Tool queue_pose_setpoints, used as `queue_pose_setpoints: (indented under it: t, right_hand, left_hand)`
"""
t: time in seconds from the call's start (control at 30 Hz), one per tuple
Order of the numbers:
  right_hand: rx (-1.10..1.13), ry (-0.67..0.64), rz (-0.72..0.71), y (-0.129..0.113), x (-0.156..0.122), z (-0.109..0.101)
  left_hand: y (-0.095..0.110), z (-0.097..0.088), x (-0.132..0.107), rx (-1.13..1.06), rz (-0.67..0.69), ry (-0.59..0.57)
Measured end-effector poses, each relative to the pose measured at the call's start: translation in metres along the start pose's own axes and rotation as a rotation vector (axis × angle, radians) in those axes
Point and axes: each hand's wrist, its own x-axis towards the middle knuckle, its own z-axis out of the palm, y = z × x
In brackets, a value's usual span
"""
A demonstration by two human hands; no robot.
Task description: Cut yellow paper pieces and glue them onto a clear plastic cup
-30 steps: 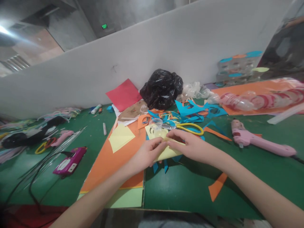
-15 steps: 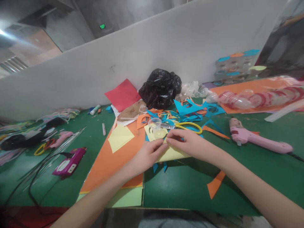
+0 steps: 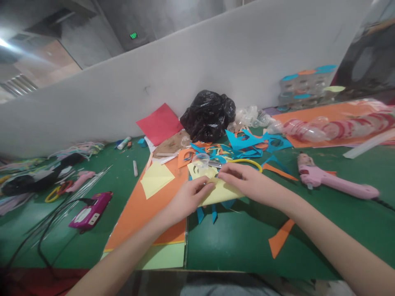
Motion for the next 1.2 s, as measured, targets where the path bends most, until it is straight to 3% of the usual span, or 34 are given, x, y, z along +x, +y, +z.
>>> queue_pose_setpoints:
  t: [0.13,0.23,0.43,0.6,0.9,1.2]
  right_hand:
    - [0.197,0.066,0.054,-0.001,0.002,-0.008]
    - [0.204,0.107,0.082,-0.002,0.002,-0.009]
    - [0.079,-0.209,-0.005,-0.005,-0.004,0.015]
    - [0.016,-0.246,0.029,-0.016,-0.007,0.032]
    - [0.142,-0.181,0.094,-0.028,-0.011,0.035]
    - [0.163,-0.198,0.164,-0.034,-0.011,0.035]
  left_hand:
    - [0.001,-0.002,-0.001,-0.077,-0.049,0.037]
    - [0.003,-0.003,-0.001,-0.156,-0.086,0.081]
    - [0.003,-0.005,0.0,-0.287,-0.099,0.252]
    - [-0.001,0.002,0.0,-0.196,0.003,0.373]
    - [0.009,0.011,-0.008,-0.028,0.091,0.357]
    - [0.007,0.015,-0.008,-0.111,0.068,0.361]
